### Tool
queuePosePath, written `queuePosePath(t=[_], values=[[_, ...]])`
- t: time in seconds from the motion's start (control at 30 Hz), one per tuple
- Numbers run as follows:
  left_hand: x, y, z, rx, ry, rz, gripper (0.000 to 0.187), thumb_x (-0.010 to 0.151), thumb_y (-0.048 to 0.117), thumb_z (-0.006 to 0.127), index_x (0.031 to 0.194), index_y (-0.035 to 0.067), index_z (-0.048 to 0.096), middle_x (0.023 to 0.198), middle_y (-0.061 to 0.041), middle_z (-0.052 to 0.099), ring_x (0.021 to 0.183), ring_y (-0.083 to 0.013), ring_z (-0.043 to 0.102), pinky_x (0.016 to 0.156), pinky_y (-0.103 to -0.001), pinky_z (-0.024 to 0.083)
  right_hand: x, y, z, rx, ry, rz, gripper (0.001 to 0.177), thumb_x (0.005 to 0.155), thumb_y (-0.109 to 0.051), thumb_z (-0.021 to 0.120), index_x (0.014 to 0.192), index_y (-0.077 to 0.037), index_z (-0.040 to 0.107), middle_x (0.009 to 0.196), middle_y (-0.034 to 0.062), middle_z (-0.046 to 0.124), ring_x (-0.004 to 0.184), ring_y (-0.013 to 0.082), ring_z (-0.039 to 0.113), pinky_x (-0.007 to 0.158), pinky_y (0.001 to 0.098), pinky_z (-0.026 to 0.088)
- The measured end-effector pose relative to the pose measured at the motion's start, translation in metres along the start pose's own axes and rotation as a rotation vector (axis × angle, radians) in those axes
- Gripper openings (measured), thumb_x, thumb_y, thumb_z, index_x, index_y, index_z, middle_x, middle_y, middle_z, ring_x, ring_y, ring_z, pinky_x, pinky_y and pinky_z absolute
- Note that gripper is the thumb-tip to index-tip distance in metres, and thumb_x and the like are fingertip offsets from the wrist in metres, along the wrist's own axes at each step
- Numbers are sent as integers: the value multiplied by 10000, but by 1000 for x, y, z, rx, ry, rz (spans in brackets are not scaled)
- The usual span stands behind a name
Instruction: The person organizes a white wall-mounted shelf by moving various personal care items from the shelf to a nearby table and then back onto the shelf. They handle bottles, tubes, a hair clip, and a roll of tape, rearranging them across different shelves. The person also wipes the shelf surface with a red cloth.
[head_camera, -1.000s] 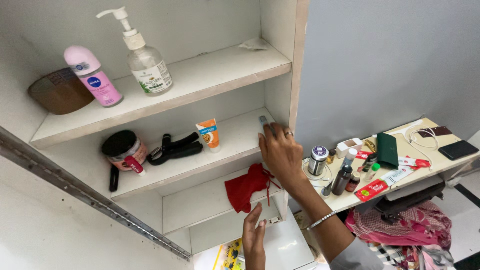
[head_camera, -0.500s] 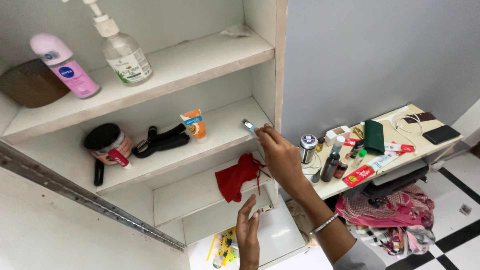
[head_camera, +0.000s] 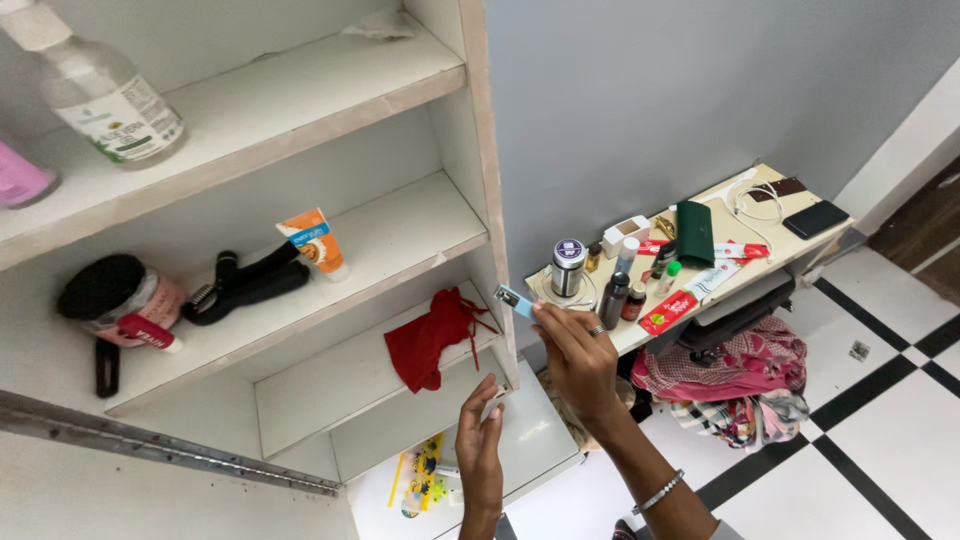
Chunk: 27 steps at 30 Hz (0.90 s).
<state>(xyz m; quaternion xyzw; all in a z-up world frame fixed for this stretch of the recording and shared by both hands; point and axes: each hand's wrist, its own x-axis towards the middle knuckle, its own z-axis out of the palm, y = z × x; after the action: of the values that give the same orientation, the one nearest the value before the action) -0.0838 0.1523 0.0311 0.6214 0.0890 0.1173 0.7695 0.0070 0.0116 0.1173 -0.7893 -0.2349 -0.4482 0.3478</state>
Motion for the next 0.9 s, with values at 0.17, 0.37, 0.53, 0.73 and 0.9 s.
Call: queuePosePath(t=[0.17, 0.37, 0.53, 0.73, 0.9], values=[[9, -14, 7, -31, -32, 30, 378, 977, 194, 539, 1329, 61, 569, 1554, -135, 518, 1437, -252, 475, 1168, -390, 372, -32, 23, -12, -63, -43, 77, 346, 850, -19, 784, 1192, -56, 746, 1140, 75, 779, 861, 229, 681, 730, 337, 559], [13, -25, 19, -10, -29, -20, 371, 974, 191, 547, 1321, 63, 578, 1533, -133, 537, 1430, -249, 485, 1162, -408, 383, -75, 50, -23, -87, -43, 203, 334, 836, -43, 794, 1165, -96, 765, 1111, 49, 782, 847, 204, 708, 706, 322, 567], [11, -32, 30, 38, -57, -19, 370, 976, 199, 547, 1322, 74, 585, 1522, -135, 552, 1450, -244, 476, 1179, -404, 382, -102, 72, -32, -81, -59, 265, 306, 840, -89, 812, 1142, -104, 767, 1118, 46, 781, 885, 183, 736, 733, 312, 574], [9, -46, 41, 37, -82, -23, 366, 984, 204, 545, 1325, 72, 577, 1544, -133, 532, 1465, -247, 449, 1181, -408, 379, -125, 94, -41, -102, -122, 345, 280, 843, -118, 808, 1121, -101, 779, 1105, 37, 789, 859, 165, 741, 665, 313, 537], [6, -55, 49, 24, -81, -44, 366, 983, 220, 544, 1324, 89, 576, 1537, -135, 527, 1454, -255, 459, 1181, -420, 391, -139, 108, -45, -130, -206, 404, 294, 841, -115, 793, 1133, -95, 780, 1119, 45, 789, 828, 167, 737, 658, 344, 524]])
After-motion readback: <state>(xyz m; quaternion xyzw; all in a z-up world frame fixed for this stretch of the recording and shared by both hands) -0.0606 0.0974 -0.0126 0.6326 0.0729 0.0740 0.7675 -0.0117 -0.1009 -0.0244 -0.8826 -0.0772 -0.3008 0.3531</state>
